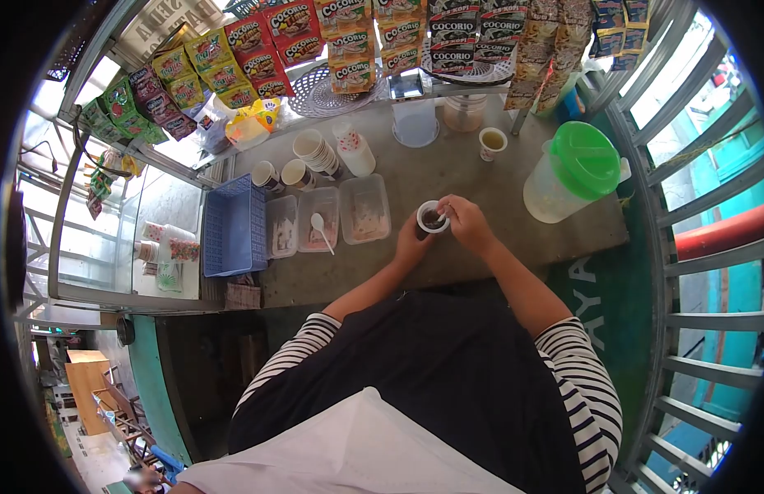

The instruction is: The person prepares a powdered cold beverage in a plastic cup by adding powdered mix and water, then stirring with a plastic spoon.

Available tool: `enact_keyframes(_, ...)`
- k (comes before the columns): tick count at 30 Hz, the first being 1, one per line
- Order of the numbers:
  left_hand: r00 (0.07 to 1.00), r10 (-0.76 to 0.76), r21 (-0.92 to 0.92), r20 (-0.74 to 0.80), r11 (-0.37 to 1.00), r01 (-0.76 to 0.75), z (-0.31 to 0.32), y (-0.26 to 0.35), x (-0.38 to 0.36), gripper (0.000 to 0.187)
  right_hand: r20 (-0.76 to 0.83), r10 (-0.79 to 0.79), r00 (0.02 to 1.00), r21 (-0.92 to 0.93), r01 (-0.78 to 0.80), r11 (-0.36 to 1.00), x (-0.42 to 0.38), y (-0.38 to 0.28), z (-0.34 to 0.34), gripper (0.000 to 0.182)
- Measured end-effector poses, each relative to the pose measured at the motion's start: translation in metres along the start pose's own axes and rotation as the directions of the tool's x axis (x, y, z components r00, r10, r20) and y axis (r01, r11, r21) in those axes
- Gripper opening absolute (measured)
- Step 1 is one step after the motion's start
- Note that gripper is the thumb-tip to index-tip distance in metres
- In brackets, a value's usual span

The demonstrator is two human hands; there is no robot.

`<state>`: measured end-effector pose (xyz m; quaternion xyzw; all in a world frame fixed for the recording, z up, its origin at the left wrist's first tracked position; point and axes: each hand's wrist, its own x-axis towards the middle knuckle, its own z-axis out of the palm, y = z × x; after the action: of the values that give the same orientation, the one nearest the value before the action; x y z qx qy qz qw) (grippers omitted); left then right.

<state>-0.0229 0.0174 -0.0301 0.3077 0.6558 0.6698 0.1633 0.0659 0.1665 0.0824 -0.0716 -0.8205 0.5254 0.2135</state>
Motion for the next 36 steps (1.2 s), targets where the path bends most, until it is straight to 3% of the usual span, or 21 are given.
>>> enact_keyframes(5,1.0,0.01,0.042,0.018,0.999,-0.011,-0.001,-0.006,0.0,0.057,-0.018,-0.008,1.0,-0.075,0.007,0.997,0.003,-0.01,-0.004,0.015)
enact_keyframes(12,0.999,-0.006,0.037,0.033,0.999,0.005,-0.003,0.005,-0.001,0.06,0.032,0.045,0.998,-0.002,-0.045,0.999,0.005,-0.001,-0.002,0.015)
enact_keyframes(17,0.998,-0.03,0.061,0.054,0.998,0.027,-0.003,0.009,0.0,0.061,-0.004,-0.016,1.0,-0.087,0.016,0.996,0.006,-0.002,-0.001,0.016)
enact_keyframes(23,0.999,-0.01,0.044,0.04,0.999,0.008,-0.003,0.008,0.0,0.06,0.053,0.047,0.997,-0.029,-0.046,0.999,0.007,-0.005,-0.003,0.015)
enact_keyframes(36,0.998,0.004,0.11,0.057,0.994,-0.01,-0.005,-0.003,0.0,0.06,0.073,0.016,0.997,-0.068,-0.011,0.998,0.009,-0.007,-0.004,0.014)
